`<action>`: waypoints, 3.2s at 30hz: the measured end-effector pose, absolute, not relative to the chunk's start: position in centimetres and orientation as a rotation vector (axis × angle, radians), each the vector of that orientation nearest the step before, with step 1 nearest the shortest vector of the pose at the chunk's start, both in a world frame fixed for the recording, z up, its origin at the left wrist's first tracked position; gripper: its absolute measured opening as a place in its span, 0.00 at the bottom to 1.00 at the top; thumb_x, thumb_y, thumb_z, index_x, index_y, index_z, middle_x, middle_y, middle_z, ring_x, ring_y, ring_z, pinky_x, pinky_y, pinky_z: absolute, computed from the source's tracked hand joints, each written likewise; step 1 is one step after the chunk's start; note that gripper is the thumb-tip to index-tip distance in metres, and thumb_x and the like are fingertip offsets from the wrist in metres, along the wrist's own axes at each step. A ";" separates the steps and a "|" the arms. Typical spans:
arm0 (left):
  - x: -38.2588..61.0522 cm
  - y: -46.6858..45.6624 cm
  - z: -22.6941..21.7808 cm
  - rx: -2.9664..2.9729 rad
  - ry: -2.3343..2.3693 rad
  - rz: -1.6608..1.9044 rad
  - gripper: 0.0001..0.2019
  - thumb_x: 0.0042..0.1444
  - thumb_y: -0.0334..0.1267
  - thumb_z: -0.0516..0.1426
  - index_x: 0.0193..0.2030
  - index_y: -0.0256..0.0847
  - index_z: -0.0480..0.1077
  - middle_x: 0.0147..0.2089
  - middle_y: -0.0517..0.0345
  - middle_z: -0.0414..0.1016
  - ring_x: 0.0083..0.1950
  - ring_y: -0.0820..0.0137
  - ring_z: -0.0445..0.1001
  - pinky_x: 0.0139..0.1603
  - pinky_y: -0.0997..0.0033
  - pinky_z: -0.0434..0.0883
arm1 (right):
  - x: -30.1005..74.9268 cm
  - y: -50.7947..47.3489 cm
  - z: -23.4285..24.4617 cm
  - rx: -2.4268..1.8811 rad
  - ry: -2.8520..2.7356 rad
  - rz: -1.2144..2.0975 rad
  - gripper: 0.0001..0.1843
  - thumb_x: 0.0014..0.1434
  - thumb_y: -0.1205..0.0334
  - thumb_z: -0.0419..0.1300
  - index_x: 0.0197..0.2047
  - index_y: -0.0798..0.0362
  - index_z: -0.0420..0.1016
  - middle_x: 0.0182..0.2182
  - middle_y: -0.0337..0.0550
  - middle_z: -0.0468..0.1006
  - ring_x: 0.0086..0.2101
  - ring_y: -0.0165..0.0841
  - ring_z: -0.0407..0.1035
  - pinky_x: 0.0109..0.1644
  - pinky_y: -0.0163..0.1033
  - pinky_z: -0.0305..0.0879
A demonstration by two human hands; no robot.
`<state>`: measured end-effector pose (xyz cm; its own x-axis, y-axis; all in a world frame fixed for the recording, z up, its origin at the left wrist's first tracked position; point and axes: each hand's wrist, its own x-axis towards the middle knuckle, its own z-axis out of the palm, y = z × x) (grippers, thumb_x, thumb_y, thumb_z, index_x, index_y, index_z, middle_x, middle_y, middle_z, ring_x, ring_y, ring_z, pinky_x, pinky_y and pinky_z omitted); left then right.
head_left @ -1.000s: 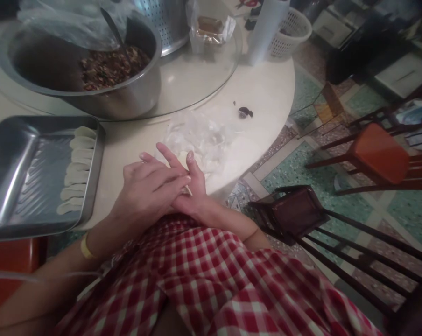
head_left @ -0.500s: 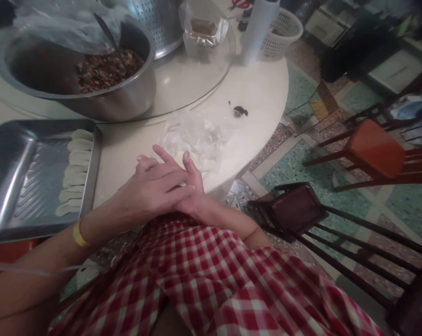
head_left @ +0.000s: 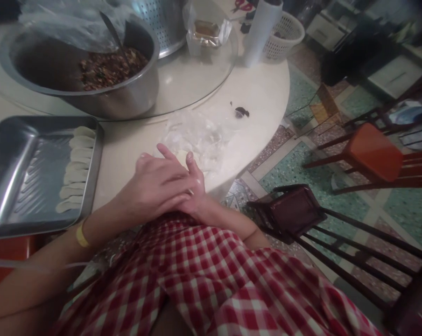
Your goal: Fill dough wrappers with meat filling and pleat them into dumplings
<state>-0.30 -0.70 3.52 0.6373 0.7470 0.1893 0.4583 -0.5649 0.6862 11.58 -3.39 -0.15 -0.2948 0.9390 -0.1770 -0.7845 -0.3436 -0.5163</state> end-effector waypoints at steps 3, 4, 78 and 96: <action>-1.3 -1.4 4.0 2.509 0.943 0.656 0.09 0.60 0.47 0.57 0.44 0.53 0.76 0.45 0.57 0.80 0.48 0.58 0.74 0.55 0.52 0.64 | 11.9 -3.3 -0.5 -0.379 -0.296 1.930 0.35 0.61 0.32 0.40 0.61 0.42 0.64 0.56 0.43 0.77 0.56 0.39 0.72 0.68 0.59 0.56; -1.6 -1.7 4.0 2.521 0.992 0.676 0.09 0.61 0.46 0.56 0.44 0.53 0.76 0.45 0.56 0.80 0.48 0.57 0.74 0.54 0.52 0.65 | 11.9 -3.3 -0.6 -0.381 -0.279 1.915 0.35 0.61 0.32 0.41 0.62 0.43 0.63 0.57 0.44 0.76 0.57 0.39 0.71 0.68 0.59 0.56; -1.5 -4.6 1.1 2.559 1.403 0.932 0.11 0.64 0.43 0.56 0.32 0.42 0.72 0.30 0.57 0.76 0.34 0.63 0.70 0.39 0.59 0.67 | 11.7 -2.3 -0.3 -0.273 -0.253 1.634 0.38 0.57 0.31 0.46 0.65 0.41 0.57 0.64 0.46 0.66 0.65 0.38 0.58 0.72 0.60 0.40; -1.6 -4.2 1.9 2.788 1.237 0.906 0.09 0.66 0.35 0.54 0.50 0.41 0.71 0.39 0.55 0.79 0.39 0.62 0.71 0.42 0.57 0.65 | 10.0 -2.8 -1.1 -0.360 -0.355 1.659 0.37 0.61 0.32 0.41 0.65 0.42 0.61 0.59 0.46 0.74 0.61 0.38 0.67 0.70 0.61 0.49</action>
